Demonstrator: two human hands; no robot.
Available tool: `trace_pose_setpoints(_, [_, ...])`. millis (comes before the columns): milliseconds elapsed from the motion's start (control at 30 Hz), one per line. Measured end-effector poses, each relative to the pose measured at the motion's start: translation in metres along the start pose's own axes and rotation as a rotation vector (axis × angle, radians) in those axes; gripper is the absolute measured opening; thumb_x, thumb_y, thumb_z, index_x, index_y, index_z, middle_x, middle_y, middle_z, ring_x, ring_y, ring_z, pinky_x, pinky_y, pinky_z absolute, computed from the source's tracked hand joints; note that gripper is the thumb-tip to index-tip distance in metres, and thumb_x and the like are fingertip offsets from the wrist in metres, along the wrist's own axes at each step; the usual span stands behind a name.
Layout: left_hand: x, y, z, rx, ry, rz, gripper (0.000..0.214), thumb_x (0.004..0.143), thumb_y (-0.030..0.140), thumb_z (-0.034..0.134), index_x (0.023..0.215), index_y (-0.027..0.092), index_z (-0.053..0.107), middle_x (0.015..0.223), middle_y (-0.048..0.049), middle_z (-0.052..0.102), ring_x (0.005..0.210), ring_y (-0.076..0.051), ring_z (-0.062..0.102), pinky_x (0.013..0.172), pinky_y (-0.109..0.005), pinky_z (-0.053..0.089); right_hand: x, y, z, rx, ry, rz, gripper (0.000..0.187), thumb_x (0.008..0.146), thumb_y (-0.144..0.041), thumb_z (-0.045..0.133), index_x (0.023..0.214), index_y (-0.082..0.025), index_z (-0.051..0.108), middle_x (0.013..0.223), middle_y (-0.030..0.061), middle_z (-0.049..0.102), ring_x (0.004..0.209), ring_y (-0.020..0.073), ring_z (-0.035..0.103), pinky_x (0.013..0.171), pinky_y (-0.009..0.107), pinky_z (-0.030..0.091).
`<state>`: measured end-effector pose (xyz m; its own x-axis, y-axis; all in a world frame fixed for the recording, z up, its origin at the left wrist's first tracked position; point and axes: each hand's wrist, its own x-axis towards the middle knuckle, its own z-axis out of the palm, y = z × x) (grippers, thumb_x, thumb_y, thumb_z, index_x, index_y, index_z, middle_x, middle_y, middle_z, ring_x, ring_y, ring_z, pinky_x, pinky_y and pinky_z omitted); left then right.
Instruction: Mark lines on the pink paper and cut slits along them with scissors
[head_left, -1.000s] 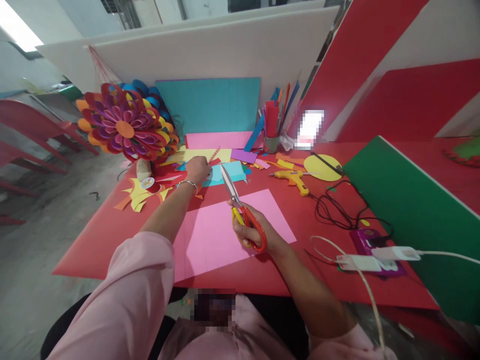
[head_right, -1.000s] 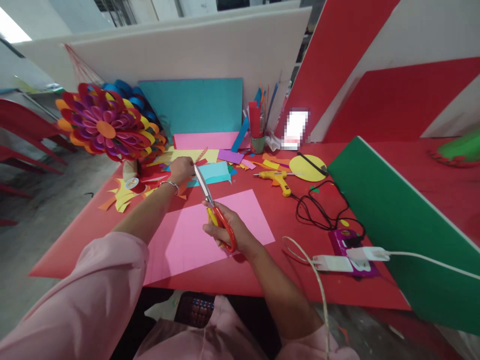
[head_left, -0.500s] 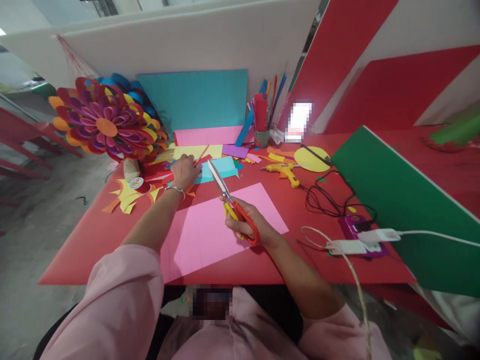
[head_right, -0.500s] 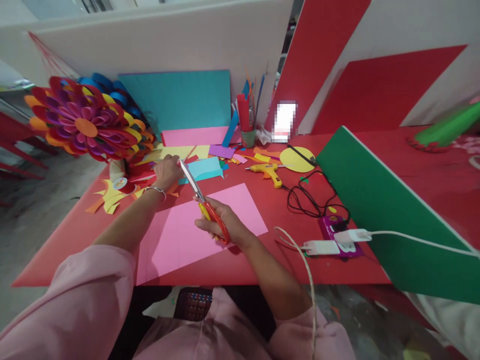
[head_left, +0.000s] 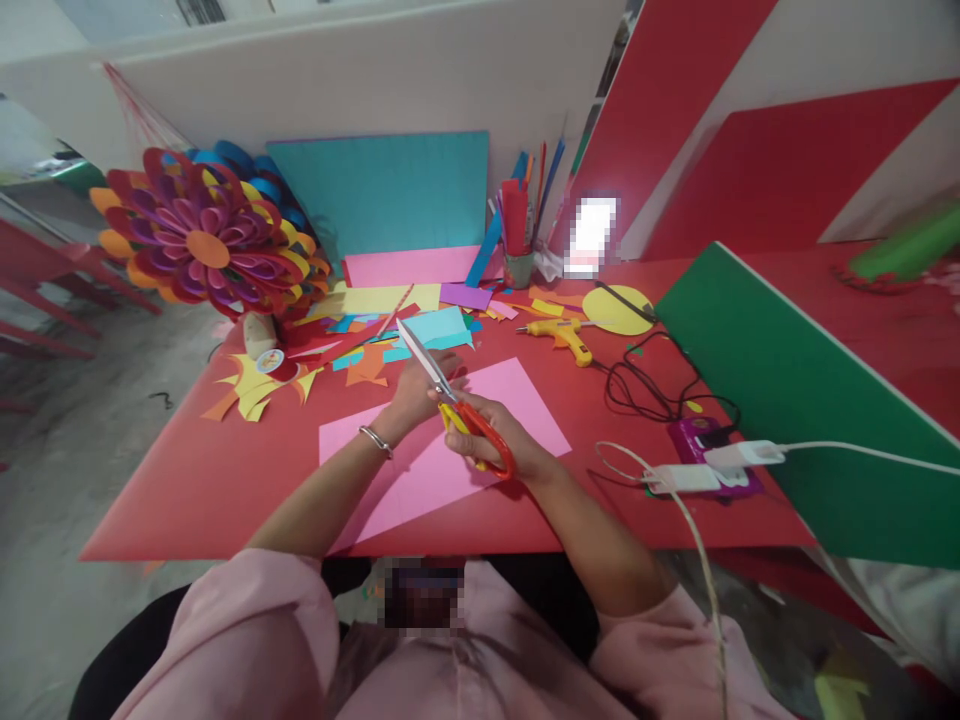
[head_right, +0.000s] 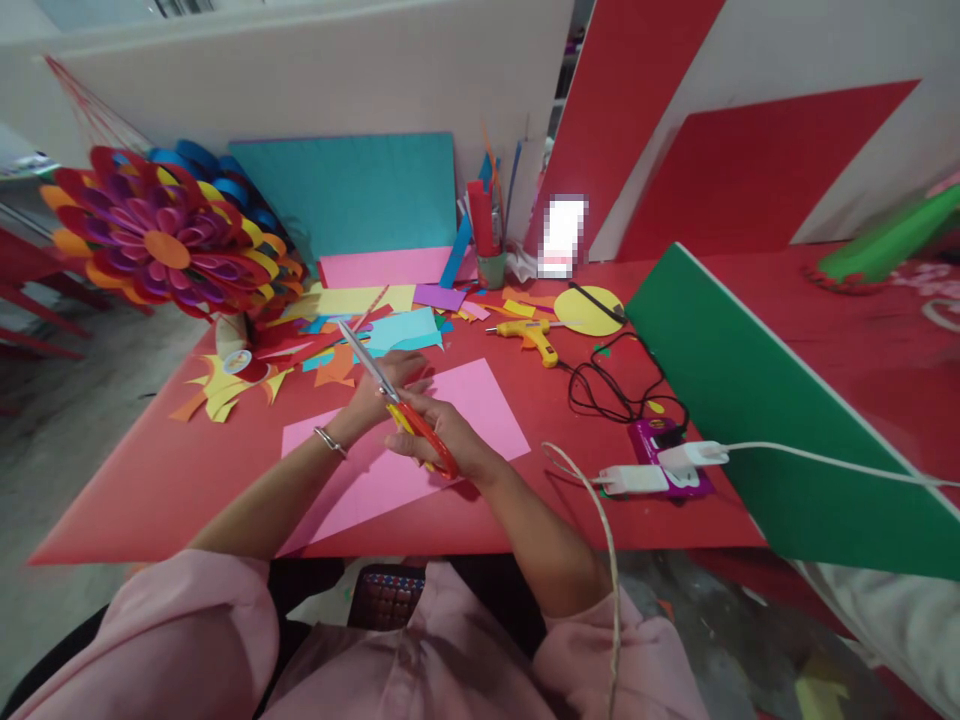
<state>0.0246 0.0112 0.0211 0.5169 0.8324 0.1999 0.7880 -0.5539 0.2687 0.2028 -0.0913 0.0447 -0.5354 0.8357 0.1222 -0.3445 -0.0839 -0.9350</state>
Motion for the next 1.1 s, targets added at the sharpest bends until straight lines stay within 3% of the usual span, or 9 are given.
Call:
trace_pose_setpoints(133, [-0.019,0.021,0.026,-0.017,-0.071,0.115,0.051,0.094,0.034,0.06,0.144,0.024,0.063,0.157,-0.012,0.056,0.147,-0.033,0.049,0.124,-0.052,0.035,-0.002,-0.007,0.001,-0.04,-0.016,0.005,0.066,0.084,-0.044,0.085,0.141,-0.019,0.061,0.07,-0.0086,0.052,0.05,0.0058,0.044,0.047,0.02,0.036])
trace_pose_setpoints(300, [-0.043,0.02,0.043,-0.036,-0.084,0.201,0.057,0.095,0.039,0.06,0.148,0.02,0.059,0.162,-0.0153,0.051,0.152,-0.034,0.043,0.128,-0.05,0.029,-0.003,-0.011,0.001,-0.11,-0.014,-0.026,0.061,0.086,-0.046,0.082,0.137,-0.017,0.063,0.066,-0.0082,0.05,0.054,0.0078,0.046,0.05,0.021,0.035])
trace_pose_setpoints(433, [-0.056,0.005,0.033,-0.065,-0.002,0.287,0.049,0.101,0.038,0.054,0.143,0.015,0.062,0.153,-0.0196,0.059,0.146,-0.034,0.051,0.125,-0.053,0.034,-0.002,-0.006,0.0,-0.082,-0.006,-0.023,0.061,0.086,-0.054,0.079,0.134,-0.019,0.063,0.064,-0.008,0.049,0.051,0.0084,0.044,0.048,0.022,0.034])
trace_pose_setpoints(600, [-0.068,-0.005,0.014,-0.041,-0.038,0.341,0.041,0.1,0.042,0.055,0.131,0.018,0.068,0.135,-0.0169,0.07,0.132,-0.032,0.061,0.118,-0.053,0.042,0.004,0.007,-0.006,0.094,-0.014,0.0,0.06,0.088,-0.051,0.079,0.136,-0.02,0.061,0.062,-0.0094,0.05,0.044,0.0067,0.039,0.043,0.02,0.031])
trace_pose_setpoints(833, [-0.078,0.014,-0.012,0.13,0.019,0.401,0.031,0.099,0.032,0.058,0.124,0.019,0.071,0.135,-0.0175,0.071,0.13,-0.033,0.063,0.118,-0.057,0.039,0.023,0.024,-0.018,0.452,0.095,0.113,0.061,0.079,-0.054,0.085,0.123,-0.02,0.061,0.059,-0.0122,0.047,0.042,0.0032,0.033,0.041,0.015,0.023])
trace_pose_setpoints(900, [-0.09,0.031,-0.028,0.116,0.054,0.343,0.024,0.099,0.026,0.058,0.117,0.021,0.073,0.131,-0.0162,0.073,0.125,-0.033,0.066,0.114,-0.057,0.043,0.025,0.027,-0.021,0.489,0.112,0.133,0.061,0.08,-0.054,0.084,0.123,-0.02,0.059,0.059,-0.0121,0.049,0.041,0.0036,0.033,0.04,0.016,0.023])
trace_pose_setpoints(967, [-0.109,0.052,-0.045,0.004,0.086,0.209,0.019,0.097,0.028,0.061,0.108,0.022,0.076,0.112,-0.014,0.079,0.106,-0.032,0.072,0.098,-0.053,0.053,0.026,0.03,-0.024,0.51,0.111,0.139,0.059,0.081,-0.054,0.083,0.123,-0.019,0.059,0.058,-0.0119,0.05,0.041,0.0039,0.033,0.04,0.017,0.024])
trace_pose_setpoints(1033, [-0.133,0.075,-0.056,-0.276,0.047,0.062,0.018,0.097,0.032,0.063,0.102,0.025,0.078,0.1,-0.0112,0.08,0.093,-0.028,0.074,0.085,-0.045,0.056,0.027,0.032,-0.026,0.518,0.094,0.127,0.057,0.082,-0.052,0.082,0.123,-0.02,0.059,0.058,-0.0118,0.051,0.04,0.0041,0.034,0.039,0.016,0.024])
trace_pose_setpoints(1100, [-0.16,0.095,-0.057,-0.611,-0.083,-0.17,0.019,0.098,0.037,0.064,0.095,0.028,0.08,0.094,-0.0087,0.08,0.086,-0.024,0.074,0.078,-0.039,0.058,0.028,0.034,-0.026,0.524,0.065,0.124,0.054,0.084,-0.05,0.081,0.123,-0.02,0.059,0.058,-0.0116,0.052,0.04,0.0041,0.034,0.038,0.016,0.024])
